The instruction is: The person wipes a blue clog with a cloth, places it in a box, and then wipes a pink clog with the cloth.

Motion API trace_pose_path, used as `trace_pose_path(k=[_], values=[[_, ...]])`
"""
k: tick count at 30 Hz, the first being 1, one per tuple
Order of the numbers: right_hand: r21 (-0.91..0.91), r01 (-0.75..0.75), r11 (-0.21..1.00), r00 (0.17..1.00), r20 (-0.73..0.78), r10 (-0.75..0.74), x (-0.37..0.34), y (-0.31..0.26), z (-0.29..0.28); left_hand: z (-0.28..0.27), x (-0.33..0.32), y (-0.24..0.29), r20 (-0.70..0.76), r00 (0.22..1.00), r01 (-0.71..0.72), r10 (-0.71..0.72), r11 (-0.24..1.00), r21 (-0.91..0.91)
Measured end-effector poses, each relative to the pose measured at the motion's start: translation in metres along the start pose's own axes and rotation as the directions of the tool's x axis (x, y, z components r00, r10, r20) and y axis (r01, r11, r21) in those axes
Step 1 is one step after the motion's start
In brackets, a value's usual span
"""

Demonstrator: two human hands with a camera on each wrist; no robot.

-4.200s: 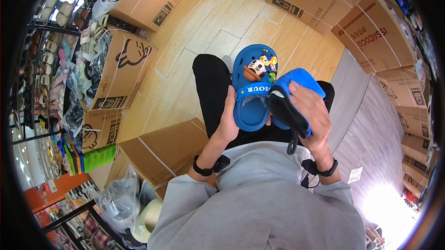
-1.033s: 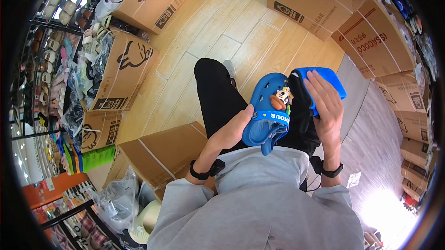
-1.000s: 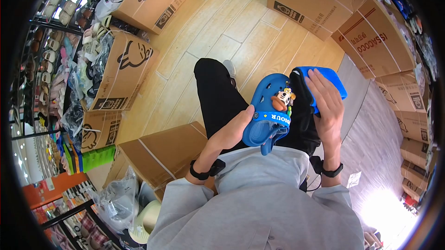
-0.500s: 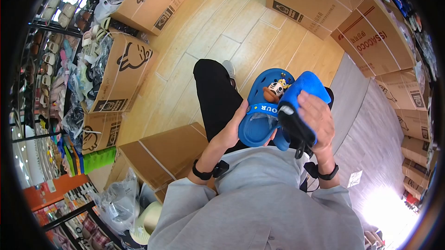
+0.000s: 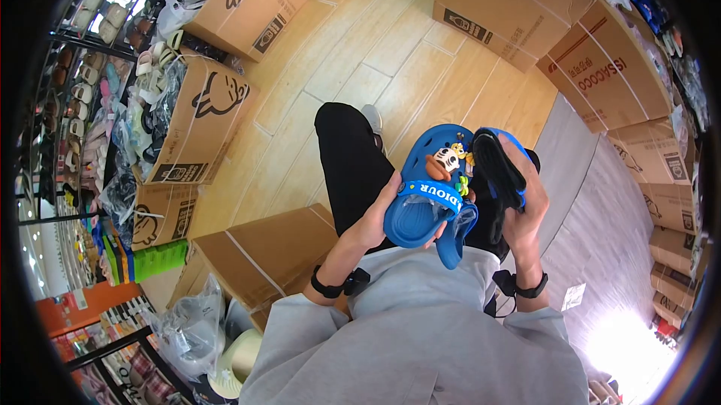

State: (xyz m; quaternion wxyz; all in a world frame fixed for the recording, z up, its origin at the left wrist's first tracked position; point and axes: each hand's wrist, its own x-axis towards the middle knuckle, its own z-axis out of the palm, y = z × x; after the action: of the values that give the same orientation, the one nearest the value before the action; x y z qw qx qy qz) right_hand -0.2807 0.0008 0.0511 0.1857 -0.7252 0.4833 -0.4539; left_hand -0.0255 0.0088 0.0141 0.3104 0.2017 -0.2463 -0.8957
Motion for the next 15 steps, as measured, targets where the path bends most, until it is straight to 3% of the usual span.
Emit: trace_pose_path(k=[2,9,15], values=[[-0.001,0.017,1.0,1.0,0.005,-0.017,-0.0006,-0.0023,-0.0008,-0.0009,0.0002,-0.0003,-0.032,0.999,-0.002,0.002,1.0,-0.008],[-0.006,0.331,0.944,0.943,-0.011,-0.331,0.0025,-0.0017,0.0058,-0.007,0.0019,-0.002,-0.067,0.997,-0.028,0.025,0.999,-0.045],[-0.074,0.08,0.994,0.996,-0.037,-0.083,0.0059,-0.0083,0.0045,-0.0042,-0.0021,0.0014,-0.027,1.0,-0.014,0.012,0.998,-0.057]])
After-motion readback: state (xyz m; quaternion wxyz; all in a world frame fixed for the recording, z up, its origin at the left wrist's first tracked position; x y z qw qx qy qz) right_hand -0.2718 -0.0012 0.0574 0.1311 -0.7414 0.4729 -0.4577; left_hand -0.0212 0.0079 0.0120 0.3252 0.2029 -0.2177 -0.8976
